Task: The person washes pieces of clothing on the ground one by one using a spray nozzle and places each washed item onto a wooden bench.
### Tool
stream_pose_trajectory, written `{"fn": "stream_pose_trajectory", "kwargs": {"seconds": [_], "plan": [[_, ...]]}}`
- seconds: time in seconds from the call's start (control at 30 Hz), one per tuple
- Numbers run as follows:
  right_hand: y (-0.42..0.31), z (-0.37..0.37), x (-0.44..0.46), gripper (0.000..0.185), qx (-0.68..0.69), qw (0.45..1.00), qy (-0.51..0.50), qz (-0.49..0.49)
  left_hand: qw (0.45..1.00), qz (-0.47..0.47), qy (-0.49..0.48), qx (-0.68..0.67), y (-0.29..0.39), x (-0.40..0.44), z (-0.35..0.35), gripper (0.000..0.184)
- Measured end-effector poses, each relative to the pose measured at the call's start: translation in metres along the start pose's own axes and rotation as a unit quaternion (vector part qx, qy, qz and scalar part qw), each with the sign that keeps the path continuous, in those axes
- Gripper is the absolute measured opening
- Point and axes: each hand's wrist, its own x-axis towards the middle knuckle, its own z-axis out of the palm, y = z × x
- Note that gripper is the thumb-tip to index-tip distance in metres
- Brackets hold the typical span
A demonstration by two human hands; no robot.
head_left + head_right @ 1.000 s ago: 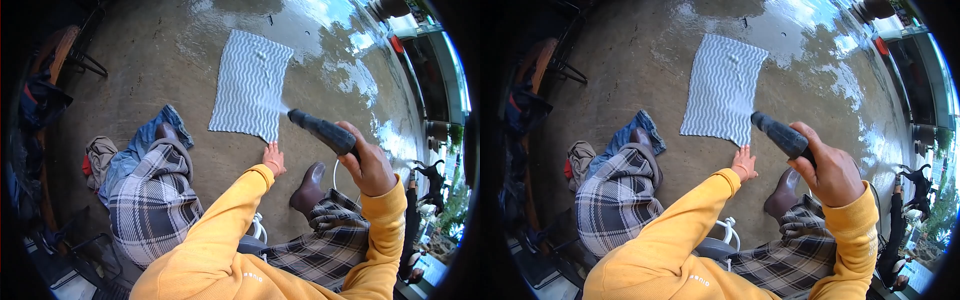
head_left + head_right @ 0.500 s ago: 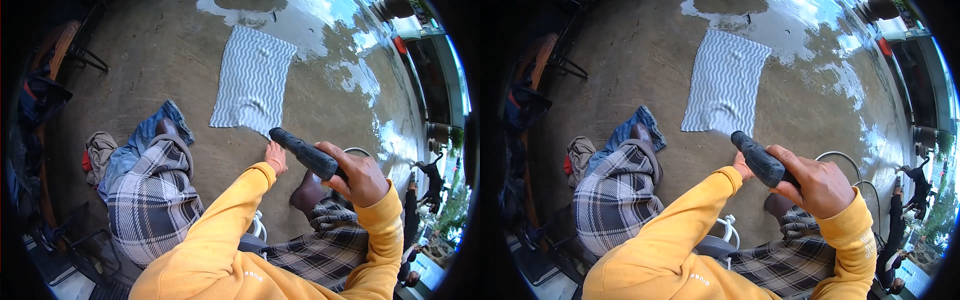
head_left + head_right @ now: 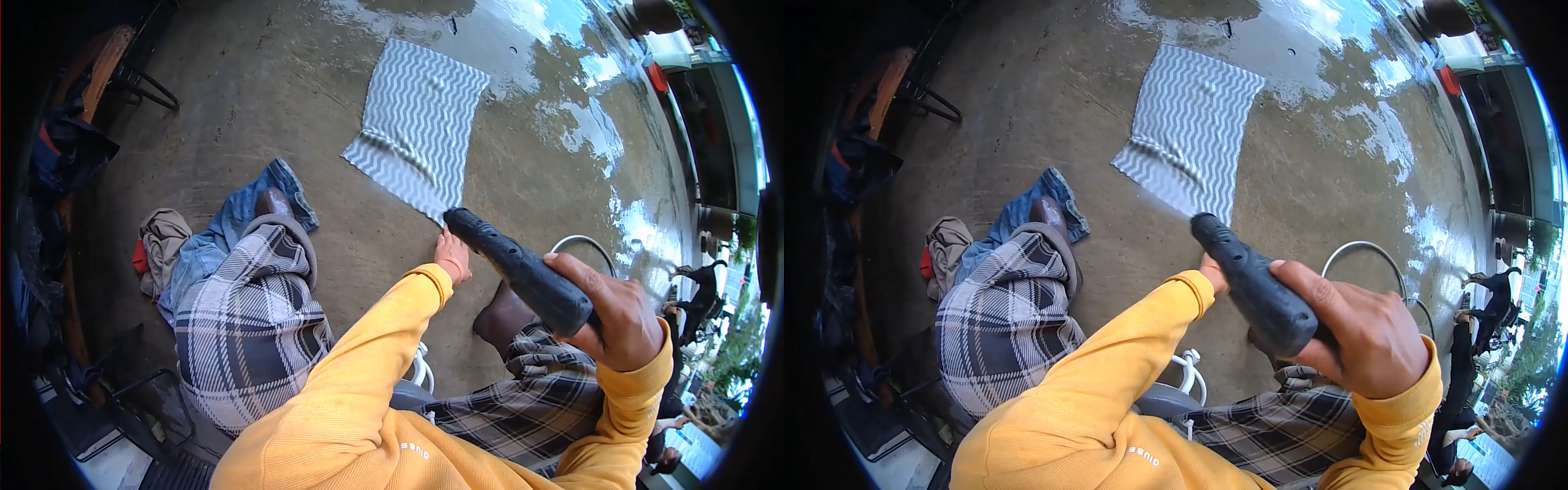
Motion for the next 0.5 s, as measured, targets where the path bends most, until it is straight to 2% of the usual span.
{"fn": "stream_pose_trajectory", "kwargs": {"seconds": [0.03,0.1,0.13,0.23,0.37,0.5], "plan": [[0.005,-0.002,-0.003,0.061,0.000,1.000,0.001,0.000,0.997,-0.003,0.063,-0.049,-0.004,0.026,0.042,0.087],[0.018,-0.003,-0.008,0.057,0.010,0.996,-0.035,0.084,0.998,-0.041,-0.039,0.011,0.004,-0.015,-0.025,0.085],[0.024,-0.002,-0.008,0.055,0.021,0.992,-0.043,0.117,0.999,-0.035,-0.037,0.003,0.003,-0.016,-0.025,0.080],[0.035,-0.003,-0.004,0.055,0.045,0.989,-0.027,0.135,0.998,-0.039,-0.038,0.009,0.004,-0.016,-0.027,0.079],[0.042,0.000,0.006,0.057,0.082,0.992,0.031,0.085,0.998,-0.037,-0.041,0.008,0.004,-0.017,-0.028,0.078],[0.042,-0.001,0.015,0.061,0.065,0.996,0.052,0.044,0.999,-0.033,-0.040,0.005,0.004,-0.018,-0.029,0.078]]}}
